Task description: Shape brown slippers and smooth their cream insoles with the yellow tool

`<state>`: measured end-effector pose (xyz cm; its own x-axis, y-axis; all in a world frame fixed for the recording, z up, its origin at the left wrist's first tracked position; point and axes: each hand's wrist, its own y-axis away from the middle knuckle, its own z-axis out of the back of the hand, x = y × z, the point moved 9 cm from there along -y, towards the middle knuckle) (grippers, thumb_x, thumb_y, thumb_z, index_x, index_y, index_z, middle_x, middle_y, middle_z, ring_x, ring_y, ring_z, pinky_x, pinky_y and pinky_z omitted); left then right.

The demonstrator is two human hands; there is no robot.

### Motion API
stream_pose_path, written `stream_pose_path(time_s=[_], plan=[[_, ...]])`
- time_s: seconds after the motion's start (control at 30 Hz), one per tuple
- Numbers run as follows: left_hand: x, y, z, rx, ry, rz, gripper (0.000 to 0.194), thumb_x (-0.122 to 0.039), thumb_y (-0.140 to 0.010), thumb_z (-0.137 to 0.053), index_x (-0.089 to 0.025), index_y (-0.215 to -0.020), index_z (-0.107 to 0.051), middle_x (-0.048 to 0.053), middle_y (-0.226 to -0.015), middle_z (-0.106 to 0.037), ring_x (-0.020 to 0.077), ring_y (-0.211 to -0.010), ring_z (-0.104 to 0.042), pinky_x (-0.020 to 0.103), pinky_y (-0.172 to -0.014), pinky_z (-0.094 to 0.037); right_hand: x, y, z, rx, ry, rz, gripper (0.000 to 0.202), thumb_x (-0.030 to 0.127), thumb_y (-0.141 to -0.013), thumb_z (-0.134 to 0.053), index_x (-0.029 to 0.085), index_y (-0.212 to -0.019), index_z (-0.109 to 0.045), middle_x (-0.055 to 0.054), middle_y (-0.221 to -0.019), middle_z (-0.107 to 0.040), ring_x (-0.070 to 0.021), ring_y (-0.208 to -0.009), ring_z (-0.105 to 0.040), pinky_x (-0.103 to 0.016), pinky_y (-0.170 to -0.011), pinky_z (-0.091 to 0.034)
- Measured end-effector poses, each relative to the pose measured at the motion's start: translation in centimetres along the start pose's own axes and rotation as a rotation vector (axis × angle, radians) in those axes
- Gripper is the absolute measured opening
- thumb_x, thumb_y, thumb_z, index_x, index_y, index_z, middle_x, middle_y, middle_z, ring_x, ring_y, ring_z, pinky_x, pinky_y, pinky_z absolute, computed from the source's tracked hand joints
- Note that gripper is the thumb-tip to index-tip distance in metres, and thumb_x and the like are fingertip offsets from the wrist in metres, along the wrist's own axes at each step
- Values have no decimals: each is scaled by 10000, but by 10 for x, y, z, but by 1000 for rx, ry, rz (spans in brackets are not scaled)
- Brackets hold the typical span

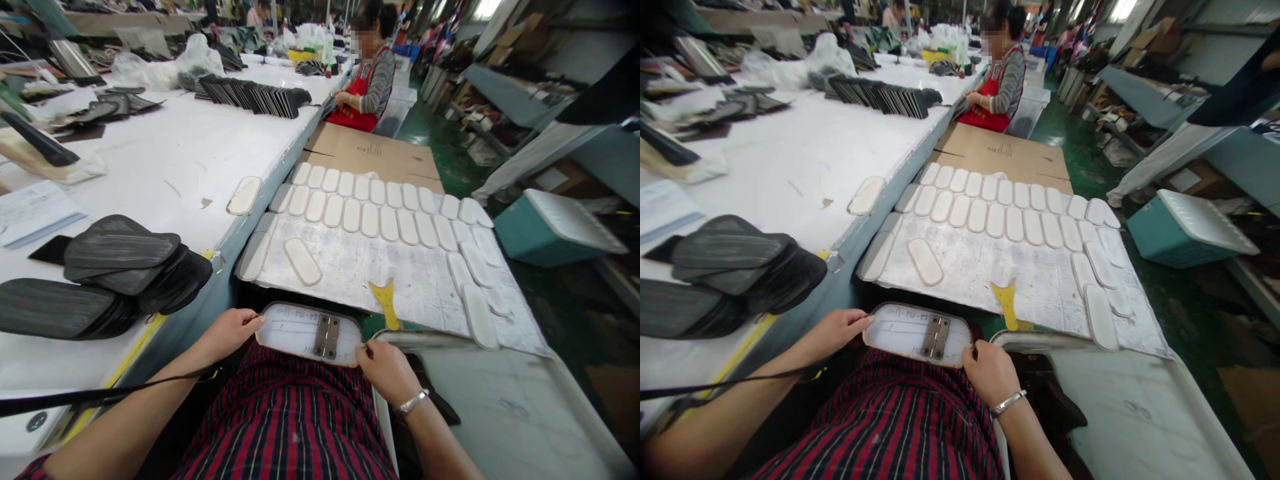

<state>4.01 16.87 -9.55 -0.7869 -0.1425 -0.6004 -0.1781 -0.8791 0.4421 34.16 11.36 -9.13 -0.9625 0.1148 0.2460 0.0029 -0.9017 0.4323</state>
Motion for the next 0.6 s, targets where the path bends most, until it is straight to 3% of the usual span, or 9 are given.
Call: stream_pose_path(time_s=[0.17, 0.33, 0.47, 0.6], plan=[[-12, 1, 0, -16, -269, -77, 383, -382, -859, -292, -183, -611, -506, 12, -603, -565, 167, -620, -539, 254, -573, -329, -5, 5, -1, 19, -117, -7, 317, 357, -876, -424, 161, -667, -559, -68, -674, -633, -163, -628, -570, -262, -541, -261], [-5, -5, -10, 47, -454, -86, 375, -429, -859, -283, -187, -770, -555, 65, -760, -634, 232, -745, -594, 279, -651, -356, -7, 11, -2, 43, -301, -6, 293, 402, -830, -507, 156, -682, -565, -37, -685, -632, -119, -598, -533, -225, -520, -268], [12, -15, -18, 104, -423, -60, 405, -446, -853, -260, -185, -823, -568, 59, -824, -653, 225, -819, -604, 264, -701, -365, -8, 9, 0, -35, -201, -61, 324, 428, -816, -516, 155, -652, -575, -48, -666, -633, -130, -602, -533, -243, -527, -257], [20, -15, -19, 80, -378, -26, 420, -450, -849, -239, -210, -784, -577, 18, -801, -655, 199, -829, -604, 239, -703, -365, -4, 7, 3, -69, -81, -95, 336, 293, -891, -382, 149, -692, -610, -87, -722, -657, -159, -662, -575, -262, -573, -284]])
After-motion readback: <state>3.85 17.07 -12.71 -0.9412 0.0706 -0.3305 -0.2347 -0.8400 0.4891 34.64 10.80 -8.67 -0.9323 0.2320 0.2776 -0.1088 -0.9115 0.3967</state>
